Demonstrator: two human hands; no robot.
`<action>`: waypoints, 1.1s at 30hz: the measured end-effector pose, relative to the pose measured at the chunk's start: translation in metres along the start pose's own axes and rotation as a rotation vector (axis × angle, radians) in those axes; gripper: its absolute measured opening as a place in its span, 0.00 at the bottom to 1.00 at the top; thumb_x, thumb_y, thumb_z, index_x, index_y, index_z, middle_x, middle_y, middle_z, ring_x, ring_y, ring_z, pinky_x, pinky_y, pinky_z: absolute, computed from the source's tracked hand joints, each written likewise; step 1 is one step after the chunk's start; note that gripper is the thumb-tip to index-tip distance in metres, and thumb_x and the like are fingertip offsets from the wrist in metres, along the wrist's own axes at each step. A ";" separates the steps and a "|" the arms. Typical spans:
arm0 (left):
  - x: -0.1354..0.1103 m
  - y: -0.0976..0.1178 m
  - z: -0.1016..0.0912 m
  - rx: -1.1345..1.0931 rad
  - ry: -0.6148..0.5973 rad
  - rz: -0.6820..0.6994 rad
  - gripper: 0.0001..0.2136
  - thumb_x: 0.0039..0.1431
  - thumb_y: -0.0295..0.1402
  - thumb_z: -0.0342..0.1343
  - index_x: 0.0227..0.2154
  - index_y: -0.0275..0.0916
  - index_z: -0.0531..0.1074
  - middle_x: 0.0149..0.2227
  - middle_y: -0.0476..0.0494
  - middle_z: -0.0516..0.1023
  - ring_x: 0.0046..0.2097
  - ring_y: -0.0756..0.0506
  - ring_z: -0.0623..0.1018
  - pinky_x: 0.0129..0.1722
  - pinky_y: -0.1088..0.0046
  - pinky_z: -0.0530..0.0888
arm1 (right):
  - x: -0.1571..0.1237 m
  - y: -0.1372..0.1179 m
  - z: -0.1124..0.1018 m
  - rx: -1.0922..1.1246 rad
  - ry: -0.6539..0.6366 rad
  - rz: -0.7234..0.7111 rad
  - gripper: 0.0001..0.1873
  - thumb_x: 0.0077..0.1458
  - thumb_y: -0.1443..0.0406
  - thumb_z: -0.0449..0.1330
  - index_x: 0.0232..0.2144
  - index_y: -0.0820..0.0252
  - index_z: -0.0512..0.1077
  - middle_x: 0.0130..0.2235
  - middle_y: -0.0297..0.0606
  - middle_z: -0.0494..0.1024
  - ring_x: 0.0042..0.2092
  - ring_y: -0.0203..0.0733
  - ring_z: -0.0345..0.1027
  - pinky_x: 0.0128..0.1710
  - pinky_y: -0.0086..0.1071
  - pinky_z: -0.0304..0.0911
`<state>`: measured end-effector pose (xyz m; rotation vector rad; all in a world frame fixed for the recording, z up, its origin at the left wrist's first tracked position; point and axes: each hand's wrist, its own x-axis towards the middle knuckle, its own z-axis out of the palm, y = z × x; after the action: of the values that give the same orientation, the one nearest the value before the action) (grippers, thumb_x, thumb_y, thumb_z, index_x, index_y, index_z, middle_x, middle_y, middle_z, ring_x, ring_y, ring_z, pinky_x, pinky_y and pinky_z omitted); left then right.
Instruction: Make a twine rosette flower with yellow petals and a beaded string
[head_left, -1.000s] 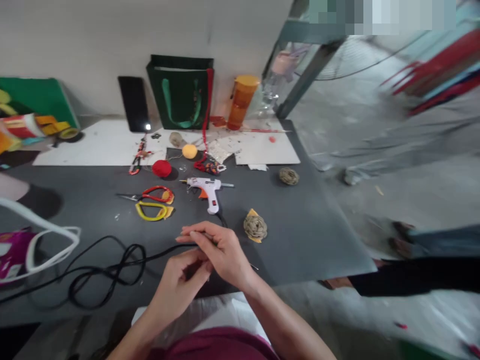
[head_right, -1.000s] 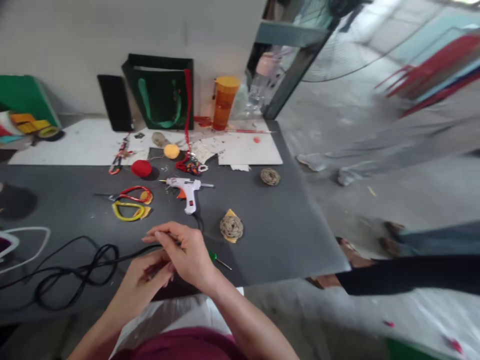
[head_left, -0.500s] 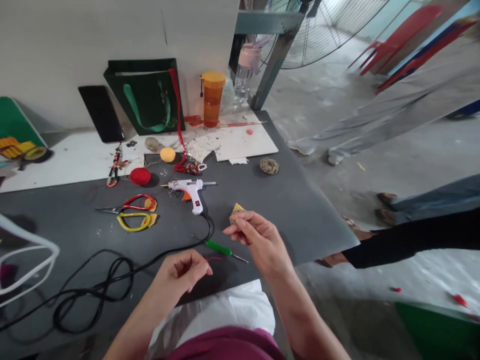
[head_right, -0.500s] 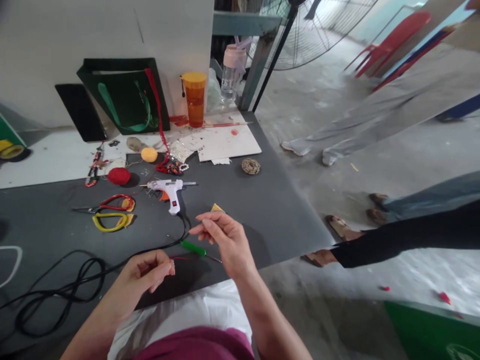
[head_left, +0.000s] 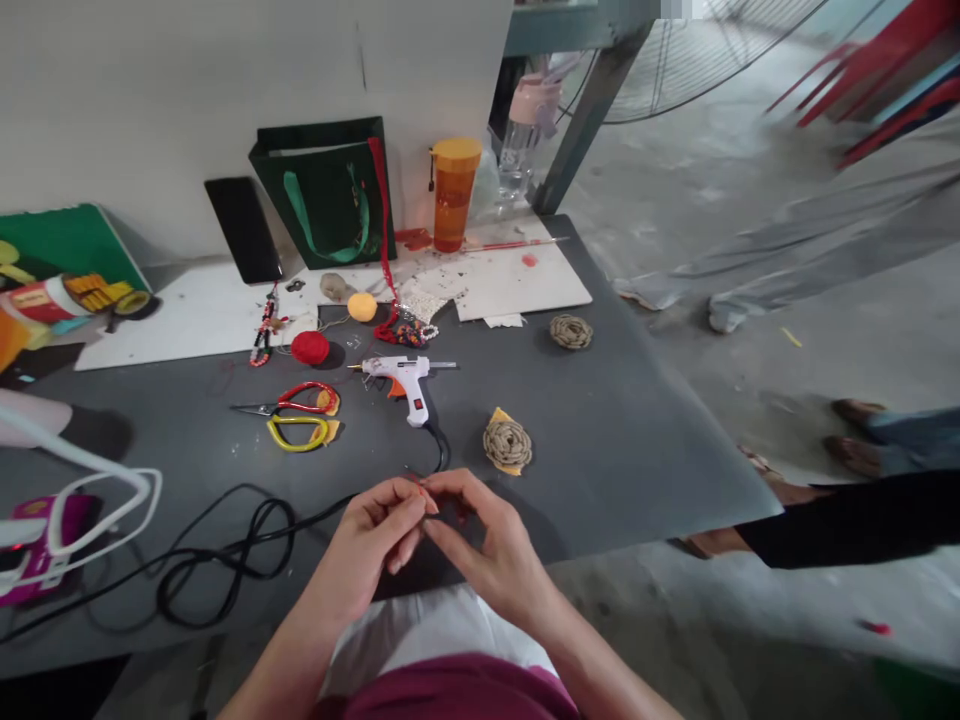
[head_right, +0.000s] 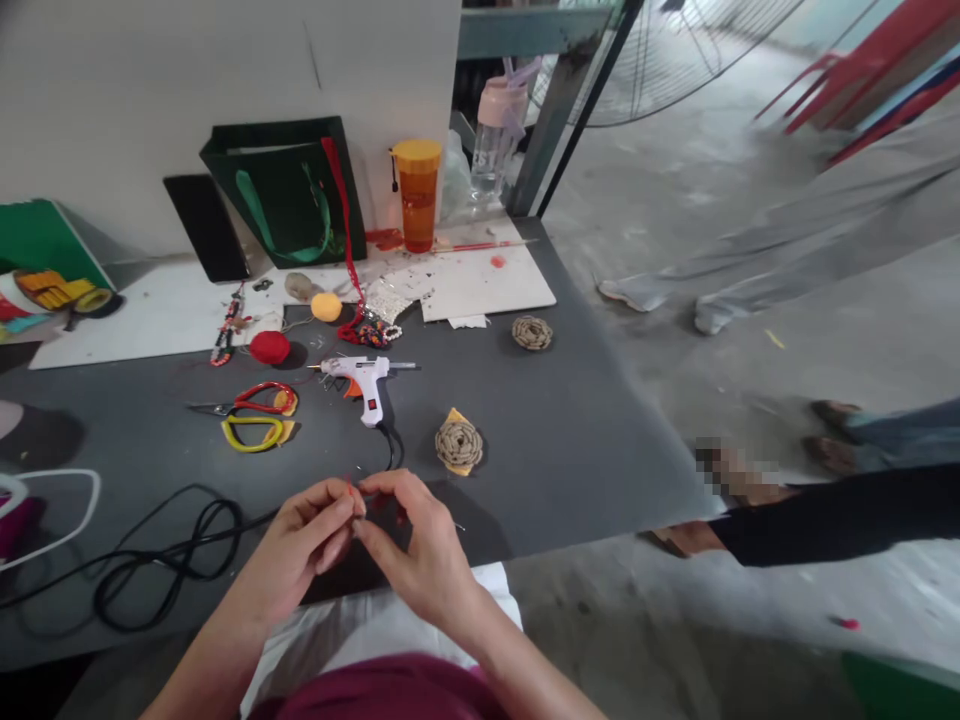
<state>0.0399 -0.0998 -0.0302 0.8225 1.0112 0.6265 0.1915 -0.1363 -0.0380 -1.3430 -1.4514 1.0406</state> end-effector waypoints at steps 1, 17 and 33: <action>-0.002 0.000 -0.001 0.067 0.008 0.012 0.17 0.51 0.48 0.61 0.26 0.37 0.72 0.13 0.58 0.59 0.16 0.56 0.55 0.17 0.79 0.52 | 0.000 0.002 0.004 0.013 -0.020 0.036 0.04 0.56 0.66 0.58 0.36 0.57 0.72 0.34 0.36 0.77 0.35 0.38 0.69 0.35 0.31 0.64; -0.011 -0.004 0.020 0.691 0.049 0.402 0.08 0.58 0.33 0.55 0.26 0.41 0.77 0.25 0.47 0.80 0.27 0.47 0.76 0.30 0.74 0.71 | -0.026 0.003 0.003 0.480 0.297 0.159 0.04 0.53 0.60 0.67 0.30 0.52 0.79 0.33 0.36 0.76 0.38 0.40 0.71 0.39 0.34 0.68; 0.008 -0.004 0.060 0.320 -0.160 0.097 0.11 0.57 0.38 0.56 0.35 0.37 0.80 0.24 0.46 0.77 0.24 0.49 0.71 0.26 0.74 0.69 | -0.030 0.013 -0.022 0.666 0.450 0.238 0.15 0.52 0.54 0.66 0.24 0.58 0.72 0.35 0.37 0.72 0.31 0.37 0.65 0.28 0.30 0.65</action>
<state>0.0978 -0.1139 -0.0198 1.1900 0.9409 0.4778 0.2176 -0.1654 -0.0466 -1.1579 -0.5439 1.1428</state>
